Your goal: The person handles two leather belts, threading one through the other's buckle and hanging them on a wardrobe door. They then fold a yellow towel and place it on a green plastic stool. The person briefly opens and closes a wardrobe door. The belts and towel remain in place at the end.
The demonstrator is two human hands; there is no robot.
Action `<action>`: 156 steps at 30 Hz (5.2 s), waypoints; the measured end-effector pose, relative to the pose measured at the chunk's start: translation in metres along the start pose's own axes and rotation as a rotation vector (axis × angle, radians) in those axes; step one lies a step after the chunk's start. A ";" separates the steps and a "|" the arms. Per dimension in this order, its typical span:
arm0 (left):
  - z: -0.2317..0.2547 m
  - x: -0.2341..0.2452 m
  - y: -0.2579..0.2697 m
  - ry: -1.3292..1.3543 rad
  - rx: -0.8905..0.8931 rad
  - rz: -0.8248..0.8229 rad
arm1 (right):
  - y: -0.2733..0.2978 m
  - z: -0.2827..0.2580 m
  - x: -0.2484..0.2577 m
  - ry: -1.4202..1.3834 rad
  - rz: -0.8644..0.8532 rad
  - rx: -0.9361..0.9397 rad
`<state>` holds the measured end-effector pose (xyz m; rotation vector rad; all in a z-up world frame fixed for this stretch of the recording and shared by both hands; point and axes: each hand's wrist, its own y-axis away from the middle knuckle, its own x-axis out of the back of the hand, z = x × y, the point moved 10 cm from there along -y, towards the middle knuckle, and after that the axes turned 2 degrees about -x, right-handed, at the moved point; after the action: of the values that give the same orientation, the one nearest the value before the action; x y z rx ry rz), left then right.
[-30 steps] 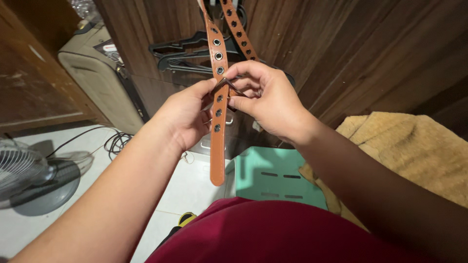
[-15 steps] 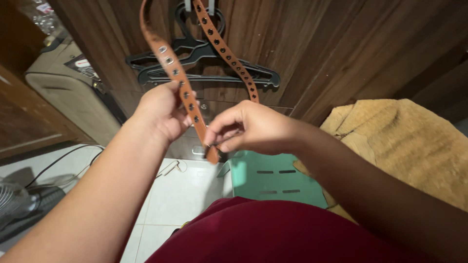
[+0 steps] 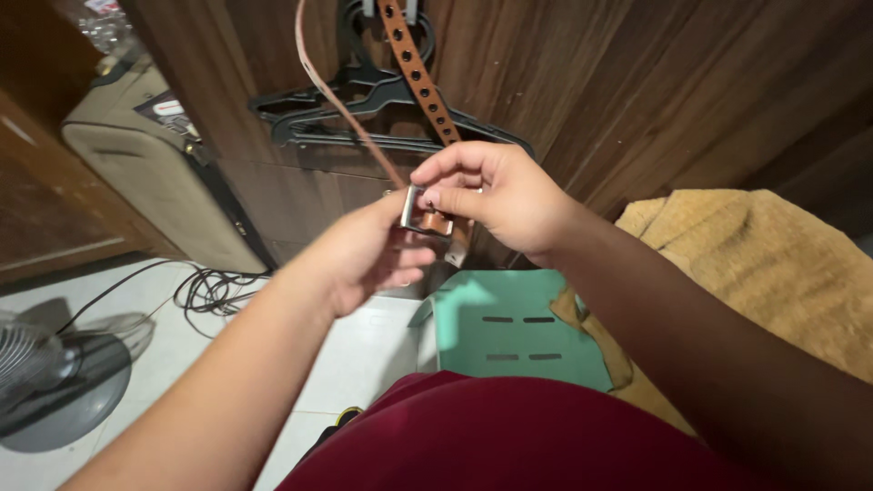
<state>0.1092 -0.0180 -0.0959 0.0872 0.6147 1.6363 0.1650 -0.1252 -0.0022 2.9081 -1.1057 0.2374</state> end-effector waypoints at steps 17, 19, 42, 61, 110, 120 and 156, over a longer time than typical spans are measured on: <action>0.018 0.026 0.065 0.038 -0.329 0.319 | 0.018 0.008 -0.024 0.005 0.003 0.005; 0.007 0.025 0.069 0.063 -0.336 0.358 | 0.023 0.022 -0.019 0.168 0.030 -0.041; -0.043 -0.021 0.040 -0.393 -0.292 0.371 | 0.059 0.131 0.007 0.124 -0.130 -0.431; 0.069 0.105 -0.061 -0.126 -0.174 0.570 | -0.125 0.085 0.068 0.067 0.331 -0.428; -0.019 0.215 -0.112 -1.068 0.103 0.542 | -0.197 -0.023 0.079 0.298 0.366 0.090; -0.029 0.122 -0.111 -0.910 0.160 0.236 | -0.110 0.075 0.067 0.471 0.444 -0.033; -0.125 -0.145 0.093 -0.354 -0.188 0.059 | 0.216 0.096 0.083 0.048 0.323 -0.325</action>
<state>0.0010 -0.2001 -0.1198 0.2524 0.1885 1.6762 0.0957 -0.3488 -0.0923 2.4245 -1.4490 0.1172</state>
